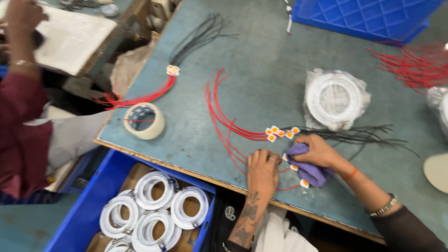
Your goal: The person wipes the surface of several small LED modules with a purple cloth. They handle each module one at a time, wiping the top face and then placing it back on the table. The task is repetitive and focused on cleaning the components.
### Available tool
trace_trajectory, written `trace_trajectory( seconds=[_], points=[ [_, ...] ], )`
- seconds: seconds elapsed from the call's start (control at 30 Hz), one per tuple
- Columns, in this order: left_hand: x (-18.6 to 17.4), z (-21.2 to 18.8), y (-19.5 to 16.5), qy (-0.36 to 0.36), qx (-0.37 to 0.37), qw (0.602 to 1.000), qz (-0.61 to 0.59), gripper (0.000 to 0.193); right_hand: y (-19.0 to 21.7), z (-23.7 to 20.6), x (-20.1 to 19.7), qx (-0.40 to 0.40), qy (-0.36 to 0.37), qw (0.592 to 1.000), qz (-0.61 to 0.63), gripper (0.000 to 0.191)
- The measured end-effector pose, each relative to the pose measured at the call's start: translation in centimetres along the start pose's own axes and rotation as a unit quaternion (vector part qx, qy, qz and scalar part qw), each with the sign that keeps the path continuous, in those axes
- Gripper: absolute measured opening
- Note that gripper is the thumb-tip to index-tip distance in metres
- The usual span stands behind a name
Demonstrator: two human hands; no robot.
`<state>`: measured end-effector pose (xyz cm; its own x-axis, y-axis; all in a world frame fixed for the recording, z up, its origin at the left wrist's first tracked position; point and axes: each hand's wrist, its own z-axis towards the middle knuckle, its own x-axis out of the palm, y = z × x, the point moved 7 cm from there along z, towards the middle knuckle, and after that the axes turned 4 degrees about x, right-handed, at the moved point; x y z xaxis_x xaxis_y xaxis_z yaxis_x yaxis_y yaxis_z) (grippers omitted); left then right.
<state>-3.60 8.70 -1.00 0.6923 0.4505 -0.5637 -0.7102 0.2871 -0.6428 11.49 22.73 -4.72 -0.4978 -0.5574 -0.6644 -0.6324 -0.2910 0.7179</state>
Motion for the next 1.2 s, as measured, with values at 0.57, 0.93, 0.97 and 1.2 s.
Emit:
trace_trajectory(
  seconds=[0.57, 0.93, 0.97, 1.2],
  points=[
    [0.5, 0.1, 0.8, 0.001, 0.004, 1.000, 0.018, 0.014, 0.2, 0.5, 0.4, 0.034, -0.025, 0.999, -0.022, 0.027],
    [0.0, 0.5, 0.5, 0.019, -0.012, 0.999, 0.031, 0.013, 1.0, 0.0, 0.5, 0.054, -0.014, 0.992, 0.111, 0.026],
    [0.1, 0.6, 0.4, 0.020, -0.013, 0.999, 0.032, 0.013, 1.5, -0.2, 0.2, 0.035, -0.036, 0.997, 0.063, 0.031],
    [0.0, 0.4, 0.5, 0.025, -0.021, 0.999, 0.030, 0.013, 1.7, -0.7, -0.4, 0.064, -0.108, 0.991, 0.051, 0.033]
  ],
)
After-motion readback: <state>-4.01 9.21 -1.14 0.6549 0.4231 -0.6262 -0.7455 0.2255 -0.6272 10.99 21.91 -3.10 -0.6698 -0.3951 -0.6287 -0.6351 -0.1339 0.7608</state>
